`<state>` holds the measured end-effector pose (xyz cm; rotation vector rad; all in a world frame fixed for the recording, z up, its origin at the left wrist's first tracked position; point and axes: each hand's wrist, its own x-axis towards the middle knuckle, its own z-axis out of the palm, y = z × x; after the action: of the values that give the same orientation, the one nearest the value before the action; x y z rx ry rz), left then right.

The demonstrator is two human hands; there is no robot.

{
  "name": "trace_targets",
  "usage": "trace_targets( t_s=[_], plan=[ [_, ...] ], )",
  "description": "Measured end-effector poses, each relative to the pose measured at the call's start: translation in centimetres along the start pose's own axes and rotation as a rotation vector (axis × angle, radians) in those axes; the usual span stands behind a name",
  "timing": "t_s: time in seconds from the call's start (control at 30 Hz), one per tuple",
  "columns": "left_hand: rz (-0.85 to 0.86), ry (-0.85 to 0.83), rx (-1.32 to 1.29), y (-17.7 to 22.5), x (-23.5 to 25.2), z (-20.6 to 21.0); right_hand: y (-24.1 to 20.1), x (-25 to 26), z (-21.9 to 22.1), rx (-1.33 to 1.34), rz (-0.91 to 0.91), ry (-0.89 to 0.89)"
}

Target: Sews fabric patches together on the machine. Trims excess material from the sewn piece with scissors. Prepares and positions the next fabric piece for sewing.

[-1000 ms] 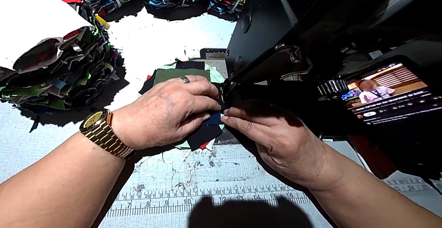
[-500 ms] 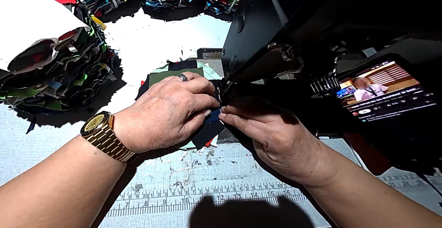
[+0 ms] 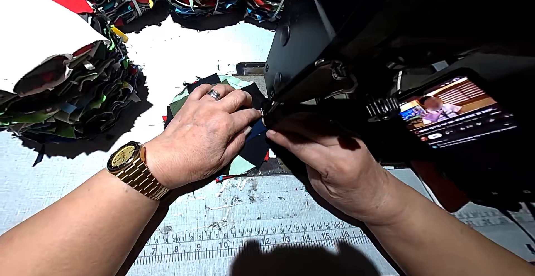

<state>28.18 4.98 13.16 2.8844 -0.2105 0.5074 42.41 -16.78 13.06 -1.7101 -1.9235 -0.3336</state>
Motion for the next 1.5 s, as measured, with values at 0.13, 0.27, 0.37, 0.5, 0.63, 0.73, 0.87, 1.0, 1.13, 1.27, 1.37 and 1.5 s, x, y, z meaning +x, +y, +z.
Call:
trace_targets(
  t_s=[0.13, 0.27, 0.37, 0.5, 0.63, 0.73, 0.87, 1.0, 1.13, 1.27, 1.37, 1.5],
  plan=[
    [0.023, -0.006, 0.008, 0.1, -0.1, -0.4, 0.0, -0.3, 0.3, 0.031, -0.014, -0.072],
    [0.08, -0.029, -0.106, -1.0, -0.3, -0.7, 0.0, -0.2, 0.2, 0.05, -0.006, -0.082],
    [0.08, -0.047, -0.091, -1.1, -0.4, -0.8, 0.1, -0.2, 0.2, 0.03, 0.0, -0.079],
    [0.041, -0.055, -0.045, -0.9, -0.2, -0.9, 0.6, -0.2, 0.1, 0.021, 0.018, -0.075],
    [0.065, -0.021, -0.037, -0.9, -0.3, -0.8, 0.3, -0.2, 0.0, 0.049, 0.009, -0.023],
    [0.159, 0.027, -0.111, -1.0, -0.3, -1.0, -0.3, -0.3, 0.1, 0.098, -0.021, -0.055],
    [0.199, -0.046, -0.182, -1.5, -0.3, -1.0, -0.2, -0.5, 0.1, 0.094, -0.044, -0.101],
    [0.148, -0.046, -0.133, -1.4, -0.3, -0.9, 0.2, -0.4, 0.2, 0.055, -0.026, -0.082],
    [0.081, -0.045, -0.069, -1.0, -0.2, -0.7, 0.4, -0.3, 0.2, 0.013, -0.025, -0.062],
    [0.068, -0.023, -0.043, -0.7, -0.3, -0.7, -0.4, -0.2, 0.2, 0.065, -0.034, -0.071],
    [0.138, 0.008, -0.147, -0.8, -0.3, -0.9, -0.5, -0.3, 0.4, 0.07, -0.041, -0.105],
    [0.187, -0.037, -0.278, -1.6, -0.6, -1.3, -0.4, -0.2, 0.4, 0.073, -0.039, -0.105]
  ],
)
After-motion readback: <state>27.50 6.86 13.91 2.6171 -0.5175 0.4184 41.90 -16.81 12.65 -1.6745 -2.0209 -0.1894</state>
